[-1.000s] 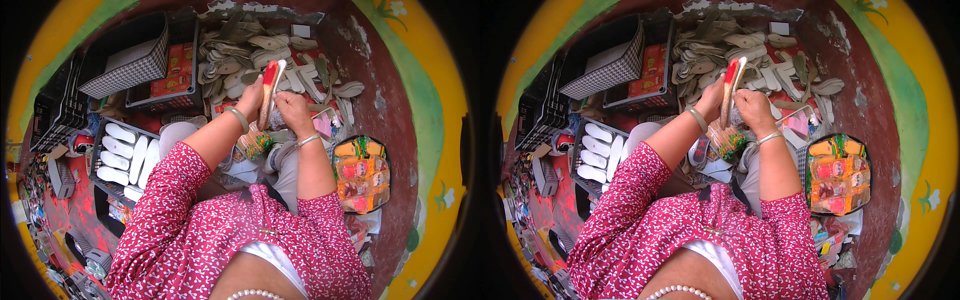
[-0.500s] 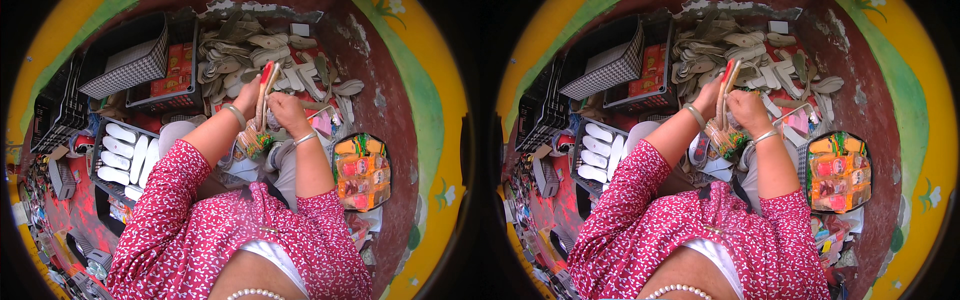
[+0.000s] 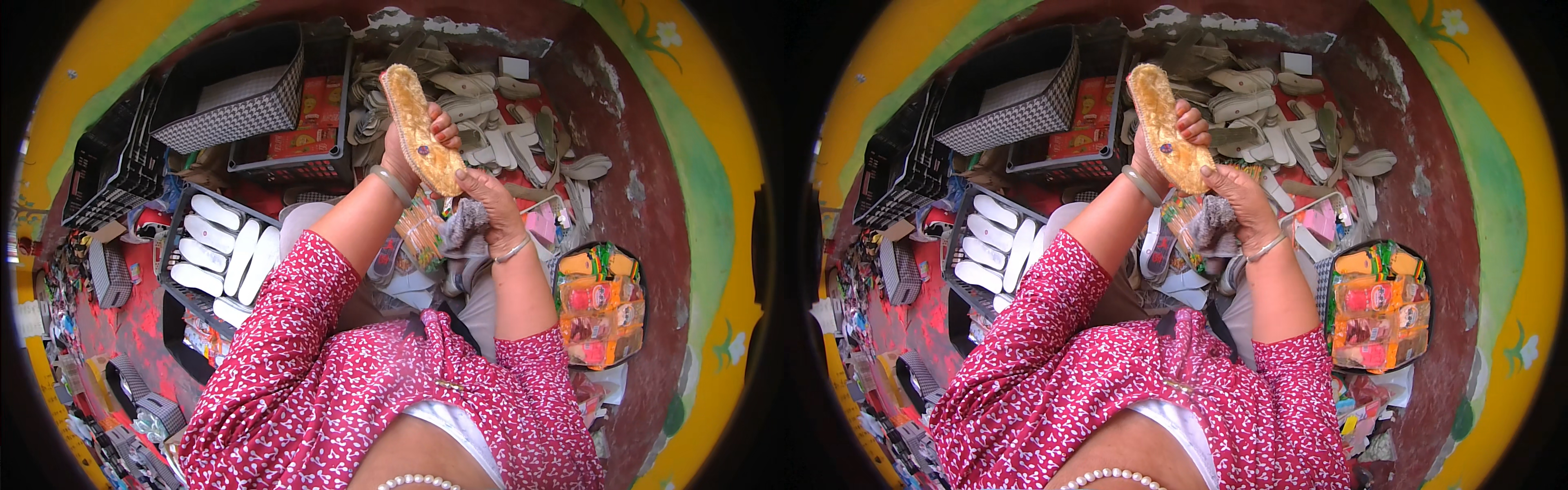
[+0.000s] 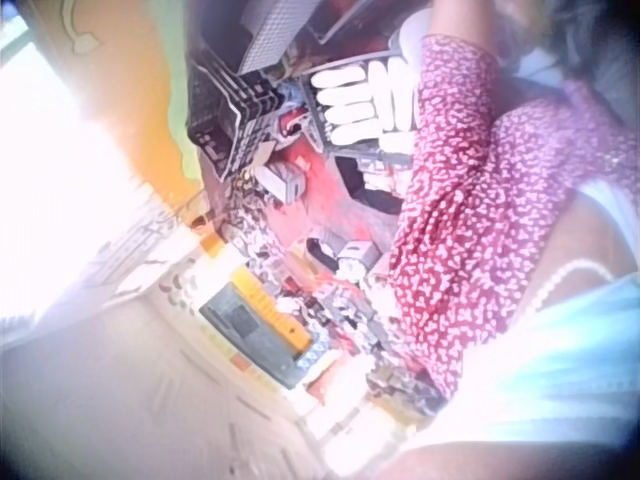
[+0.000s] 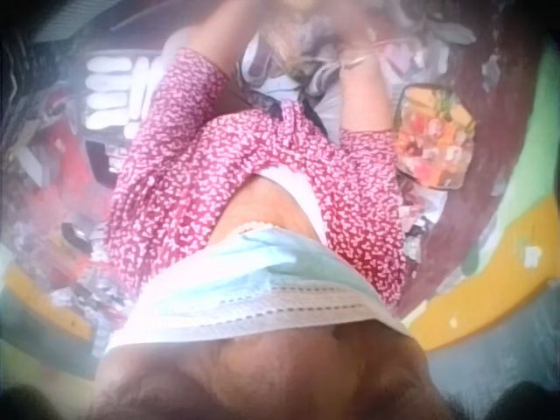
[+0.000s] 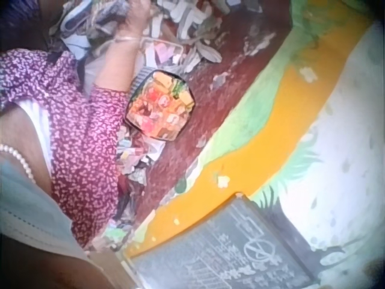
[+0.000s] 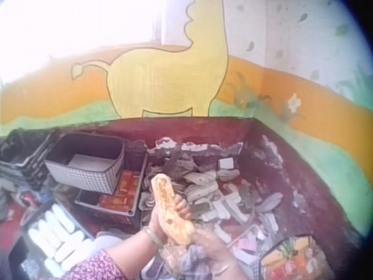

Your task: The person wipes shoe insoles with a cloth and places them into plastic packaging by hand.

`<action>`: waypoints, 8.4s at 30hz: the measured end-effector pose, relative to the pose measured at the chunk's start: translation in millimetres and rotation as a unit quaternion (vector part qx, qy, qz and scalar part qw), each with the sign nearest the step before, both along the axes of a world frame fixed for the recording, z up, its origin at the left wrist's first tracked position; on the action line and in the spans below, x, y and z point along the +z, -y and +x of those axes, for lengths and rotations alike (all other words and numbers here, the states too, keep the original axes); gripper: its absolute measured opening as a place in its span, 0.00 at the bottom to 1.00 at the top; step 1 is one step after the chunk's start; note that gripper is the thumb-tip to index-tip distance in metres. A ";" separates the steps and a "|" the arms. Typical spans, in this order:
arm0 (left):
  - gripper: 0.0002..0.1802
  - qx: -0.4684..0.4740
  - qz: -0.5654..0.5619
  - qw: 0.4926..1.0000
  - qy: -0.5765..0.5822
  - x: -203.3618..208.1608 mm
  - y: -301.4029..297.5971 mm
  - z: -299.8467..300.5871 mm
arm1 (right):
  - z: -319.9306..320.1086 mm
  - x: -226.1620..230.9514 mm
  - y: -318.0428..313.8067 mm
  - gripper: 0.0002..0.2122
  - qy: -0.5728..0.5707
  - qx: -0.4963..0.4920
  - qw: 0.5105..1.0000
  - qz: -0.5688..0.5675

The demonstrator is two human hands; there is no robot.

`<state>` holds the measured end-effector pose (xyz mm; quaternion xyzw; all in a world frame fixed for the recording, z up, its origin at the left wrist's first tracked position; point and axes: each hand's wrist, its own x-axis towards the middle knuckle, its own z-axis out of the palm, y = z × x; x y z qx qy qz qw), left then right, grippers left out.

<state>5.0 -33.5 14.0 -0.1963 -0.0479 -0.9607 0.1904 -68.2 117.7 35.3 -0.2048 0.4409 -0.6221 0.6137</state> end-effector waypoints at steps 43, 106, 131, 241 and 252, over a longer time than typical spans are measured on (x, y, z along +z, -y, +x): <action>0.25 0.064 -0.314 0.884 0.340 -0.8 -24.7 2.6 | -33.5 -34.7 -12.1 0.14 -0.239 -0.118 0.964 0.003; 0.08 -0.013 -0.598 0.643 0.479 -35.0 -40.6 0.2 | -199.9 -140.9 -266.2 0.36 -0.641 0.015 0.483 0.597; 0.12 0.060 -0.552 0.675 0.486 -29.0 -32.2 -4.0 | -167.1 -51.0 -168.0 0.24 -0.717 -0.079 0.626 0.296; 0.07 0.480 -0.696 0.326 0.423 12.1 -12.5 57.6 | -8.8 1.3 26.1 0.10 -0.686 -0.150 0.699 -0.135; 0.07 0.533 -0.717 0.257 0.370 15.1 -20.4 56.0 | 7.1 4.3 25.1 0.06 -0.755 -0.201 0.618 -0.092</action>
